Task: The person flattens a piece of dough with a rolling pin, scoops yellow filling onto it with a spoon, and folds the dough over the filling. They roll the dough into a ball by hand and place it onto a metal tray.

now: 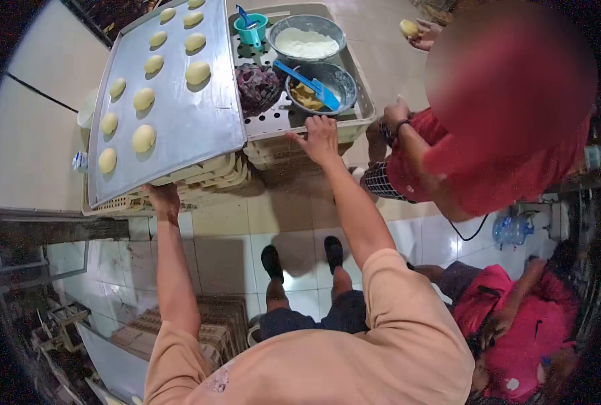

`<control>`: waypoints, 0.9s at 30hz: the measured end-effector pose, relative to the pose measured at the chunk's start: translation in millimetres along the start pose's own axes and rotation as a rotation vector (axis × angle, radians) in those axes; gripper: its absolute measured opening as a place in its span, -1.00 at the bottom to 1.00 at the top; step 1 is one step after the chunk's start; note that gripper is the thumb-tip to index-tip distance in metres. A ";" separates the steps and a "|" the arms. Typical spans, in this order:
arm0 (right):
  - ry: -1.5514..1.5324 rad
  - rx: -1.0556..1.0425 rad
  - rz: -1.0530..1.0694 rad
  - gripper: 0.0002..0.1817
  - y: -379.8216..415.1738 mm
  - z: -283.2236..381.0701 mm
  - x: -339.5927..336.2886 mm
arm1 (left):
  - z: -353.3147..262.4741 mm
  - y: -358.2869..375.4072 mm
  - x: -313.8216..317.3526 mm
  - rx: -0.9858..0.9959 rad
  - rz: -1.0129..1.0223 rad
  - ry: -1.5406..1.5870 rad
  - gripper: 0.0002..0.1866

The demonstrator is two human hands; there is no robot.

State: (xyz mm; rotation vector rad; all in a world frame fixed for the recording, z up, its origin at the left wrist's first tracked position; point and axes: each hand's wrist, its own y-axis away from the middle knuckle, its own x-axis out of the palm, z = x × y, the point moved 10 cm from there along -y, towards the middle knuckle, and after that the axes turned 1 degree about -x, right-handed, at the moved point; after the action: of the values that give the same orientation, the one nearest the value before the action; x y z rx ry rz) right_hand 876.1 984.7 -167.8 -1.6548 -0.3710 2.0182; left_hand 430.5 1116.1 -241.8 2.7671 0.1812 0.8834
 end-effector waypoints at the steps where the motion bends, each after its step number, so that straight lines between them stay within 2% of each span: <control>1: -0.004 -0.004 0.007 -0.42 -0.6 -1.1 -3.0 | 0.0 2.8 -0.2 -0.004 -0.023 0.016 -0.16; 6: -0.052 -0.013 0.020 -0.38 0.4 -3.6 -19.2 | -7.0 24.6 12.5 0.023 -0.073 0.019 -0.23; 9: -0.062 -0.047 0.016 -0.43 -0.1 -6.6 -28.0 | -12.2 36.6 24.6 0.042 -0.061 -0.019 -0.22; 11: -0.114 -0.039 0.015 -0.37 1.0 -11.6 -40.2 | -15.1 55.1 42.2 0.000 -0.084 0.061 -0.25; 14: -0.153 -0.033 0.050 -0.30 -6.6 -23.1 -51.9 | -5.4 36.7 -0.3 -0.046 -0.057 0.032 -0.25; 16: -0.135 -0.042 0.070 -0.28 -11.4 -26.2 -57.2 | -11.7 55.7 11.6 -0.010 -0.094 0.064 -0.22; 17: -0.132 -0.061 0.082 -0.29 -13.7 -27.3 -61.5 | -18.4 65.9 22.7 0.041 -0.084 -0.295 -0.22; 19: -0.120 -0.096 0.116 -0.31 -19.8 -29.7 -70.8 | -16.3 82.1 34.4 -0.068 -0.172 0.019 -0.24; 21: -0.144 -0.126 0.102 -0.30 -23.4 -34.2 -76.9 | -14.9 73.6 26.9 -0.034 -0.067 -0.061 -0.26; 23: -0.145 -0.129 0.086 -0.29 -28.5 -38.6 -86.9 | 0.2 88.3 32.3 -0.170 -0.029 -1.237 -0.36; 25: -0.163 -0.135 0.112 -0.28 -31.7 -42.3 -89.7 | -1.0 91.3 49.2 -0.141 0.094 -2.406 -0.43; 27: -0.159 -0.129 0.109 -0.27 -34.0 -39.9 -103.5 | -6.8 83.8 48.5 -0.250 0.172 -2.821 -0.47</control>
State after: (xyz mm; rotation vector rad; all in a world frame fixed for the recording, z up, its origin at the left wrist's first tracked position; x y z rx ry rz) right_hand 935.8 953.7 -73.3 -1.6255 -0.4864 2.2576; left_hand 469.8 1045.5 -188.1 1.2502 -0.5387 -2.5102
